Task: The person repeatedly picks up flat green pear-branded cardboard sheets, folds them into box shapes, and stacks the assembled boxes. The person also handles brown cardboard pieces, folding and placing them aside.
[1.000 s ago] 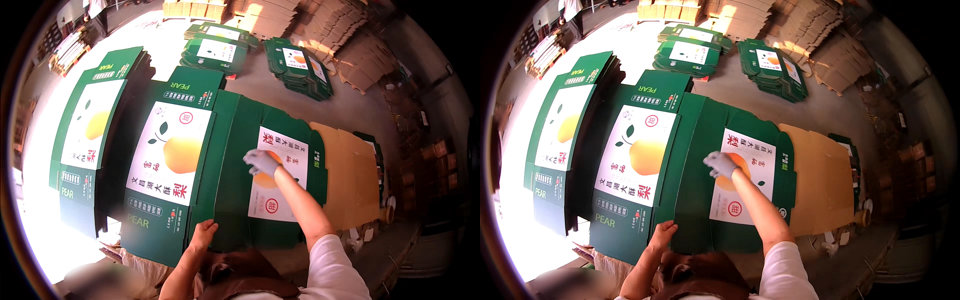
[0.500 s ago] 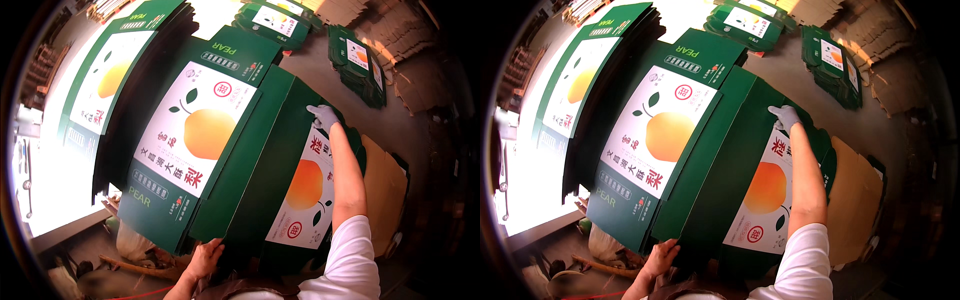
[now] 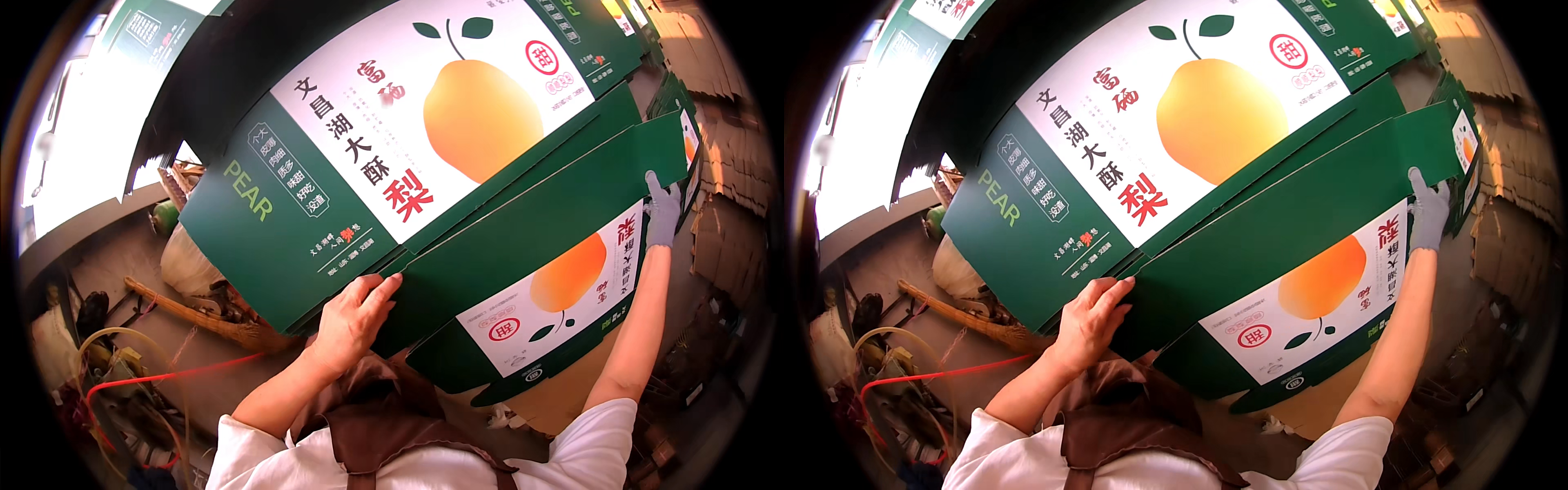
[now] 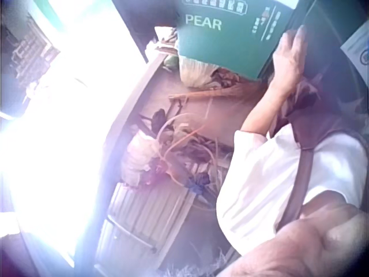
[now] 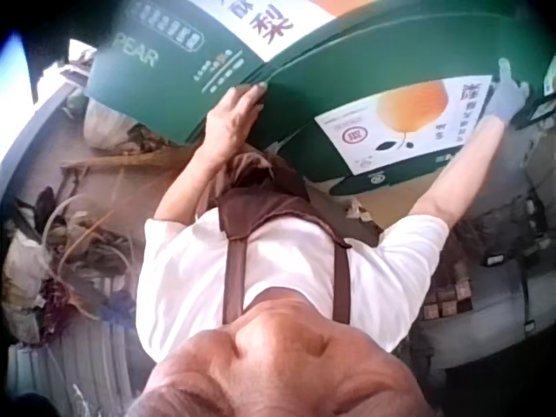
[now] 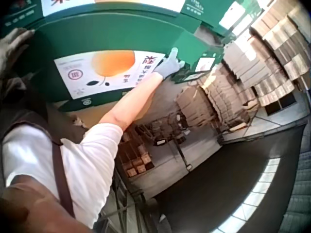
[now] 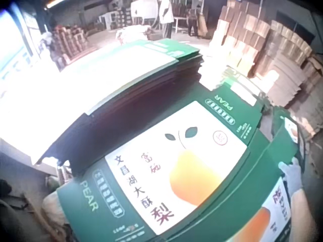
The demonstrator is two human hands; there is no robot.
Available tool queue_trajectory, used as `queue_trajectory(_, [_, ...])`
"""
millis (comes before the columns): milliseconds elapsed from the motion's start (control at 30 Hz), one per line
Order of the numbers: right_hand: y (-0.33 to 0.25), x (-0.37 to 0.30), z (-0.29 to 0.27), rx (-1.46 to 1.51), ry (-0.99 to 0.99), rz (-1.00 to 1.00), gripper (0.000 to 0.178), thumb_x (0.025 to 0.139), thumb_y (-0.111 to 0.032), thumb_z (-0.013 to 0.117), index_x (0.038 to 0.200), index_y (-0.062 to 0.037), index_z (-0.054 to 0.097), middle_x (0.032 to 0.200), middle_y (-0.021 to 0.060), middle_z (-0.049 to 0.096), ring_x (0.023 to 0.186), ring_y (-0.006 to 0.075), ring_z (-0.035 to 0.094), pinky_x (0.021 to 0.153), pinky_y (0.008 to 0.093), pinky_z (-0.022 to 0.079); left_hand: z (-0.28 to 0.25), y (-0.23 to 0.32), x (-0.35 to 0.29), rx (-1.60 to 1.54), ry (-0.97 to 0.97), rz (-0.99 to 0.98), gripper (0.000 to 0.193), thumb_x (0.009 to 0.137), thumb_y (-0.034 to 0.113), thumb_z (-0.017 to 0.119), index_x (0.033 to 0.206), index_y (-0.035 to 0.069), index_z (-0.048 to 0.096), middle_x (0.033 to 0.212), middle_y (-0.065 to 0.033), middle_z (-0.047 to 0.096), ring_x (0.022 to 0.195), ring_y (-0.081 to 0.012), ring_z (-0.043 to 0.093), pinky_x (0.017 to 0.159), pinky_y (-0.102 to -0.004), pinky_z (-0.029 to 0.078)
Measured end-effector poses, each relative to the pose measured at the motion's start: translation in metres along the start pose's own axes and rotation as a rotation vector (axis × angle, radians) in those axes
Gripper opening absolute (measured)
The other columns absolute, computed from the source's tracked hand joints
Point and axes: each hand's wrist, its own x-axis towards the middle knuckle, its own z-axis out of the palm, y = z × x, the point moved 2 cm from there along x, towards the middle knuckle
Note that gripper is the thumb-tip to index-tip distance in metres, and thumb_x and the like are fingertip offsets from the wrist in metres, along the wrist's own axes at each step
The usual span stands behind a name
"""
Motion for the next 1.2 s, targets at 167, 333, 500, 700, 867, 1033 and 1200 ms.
queue_trajectory(167, [-0.012, 0.001, 0.002, -0.029, -0.009, -0.03, 0.056, 0.086, -0.026, 0.077, 0.133, -0.0049, 0.055, 0.101, 0.0017, 0.064, 0.077, 0.0083, 0.057, 0.059, 0.0239, 0.041, 0.005, -0.011, 0.014, 0.117, -0.058, 0.086, 0.063, 0.08, 0.008, 0.07, 0.139, 0.019, 0.054, 0.108, -0.0087, 0.055, 0.087, -0.0236, 0.06, 0.072, -0.0342, 0.054])
queue_trajectory(333, [-0.001, 0.018, 0.002, -0.071, -0.013, -0.011, 0.051, 0.087, -0.026, 0.076, 0.13, -0.0069, 0.059, 0.113, 0.0007, 0.061, 0.084, 0.0091, 0.057, 0.061, 0.0242, 0.041, 0.007, -0.022, 0.024, 0.09, -0.095, 0.076, 0.066, 0.08, 0.005, 0.067, 0.143, 0.018, 0.051, 0.104, -0.0093, 0.055, 0.085, -0.0241, 0.059, 0.072, -0.0343, 0.054])
queue_trajectory(500, [0.0, 0.021, 0.009, -0.066, 0.015, -0.047, 0.044, 0.089, -0.024, 0.075, 0.127, -0.0067, 0.061, 0.096, -0.0023, 0.053, 0.068, 0.0045, 0.047, 0.054, 0.0217, 0.036, 0.009, -0.028, 0.024, 0.057, -0.111, 0.051, 0.07, 0.076, 0.01, 0.077, 0.142, 0.018, 0.053, 0.101, -0.0077, 0.054, 0.083, -0.0248, 0.059, 0.071, -0.0369, 0.052])
queue_trajectory(700, [-0.006, 0.014, 0.021, -0.052, -0.01, -0.038, 0.035, 0.09, -0.023, 0.075, 0.118, -0.0054, 0.064, 0.082, -0.0058, 0.05, 0.058, 0.0031, 0.035, 0.051, 0.0214, 0.03, 0.008, -0.031, 0.025, 0.028, -0.132, 0.057, 0.072, 0.075, 0.009, 0.077, 0.142, 0.016, 0.053, 0.099, -0.0078, 0.054, 0.083, -0.0244, 0.058, 0.07, -0.0363, 0.052])
queue_trajectory(867, [-0.008, 0.014, 0.023, -0.059, -0.025, -0.018, 0.029, 0.09, -0.023, 0.075, 0.111, -0.0063, 0.065, 0.075, -0.0076, 0.049, 0.057, 0.003, 0.034, 0.051, 0.0211, 0.028, 0.01, -0.035, 0.025, 0.012, -0.138, 0.064, 0.073, 0.074, 0.008, 0.077, 0.142, 0.015, 0.053, 0.097, -0.0078, 0.054, 0.082, -0.0241, 0.058, 0.07, -0.0359, 0.052])
queue_trajectory(1033, [-0.009, 0.012, 0.027, -0.068, -0.02, -0.024, 0.029, 0.091, -0.023, 0.074, 0.112, -0.006, 0.066, 0.074, -0.0075, 0.049, 0.057, 0.0031, 0.033, 0.051, 0.021, 0.028, 0.009, -0.036, 0.027, 0.006, -0.144, 0.065, 0.073, 0.075, 0.007, 0.077, 0.143, 0.014, 0.052, 0.097, -0.0077, 0.055, 0.081, -0.0241, 0.058, 0.069, -0.0356, 0.053])
queue_trajectory(1200, [-0.004, 0.015, 0.028, -0.068, -0.035, -0.048, 0.03, 0.091, -0.022, 0.073, 0.116, -0.0048, 0.066, 0.074, -0.0075, 0.049, 0.057, 0.0031, 0.033, 0.051, 0.0208, 0.027, 0.01, -0.036, 0.026, 0.008, -0.157, 0.065, 0.073, 0.075, 0.007, 0.077, 0.143, 0.013, 0.051, 0.097, -0.008, 0.055, 0.081, -0.0243, 0.058, 0.067, -0.0357, 0.053])
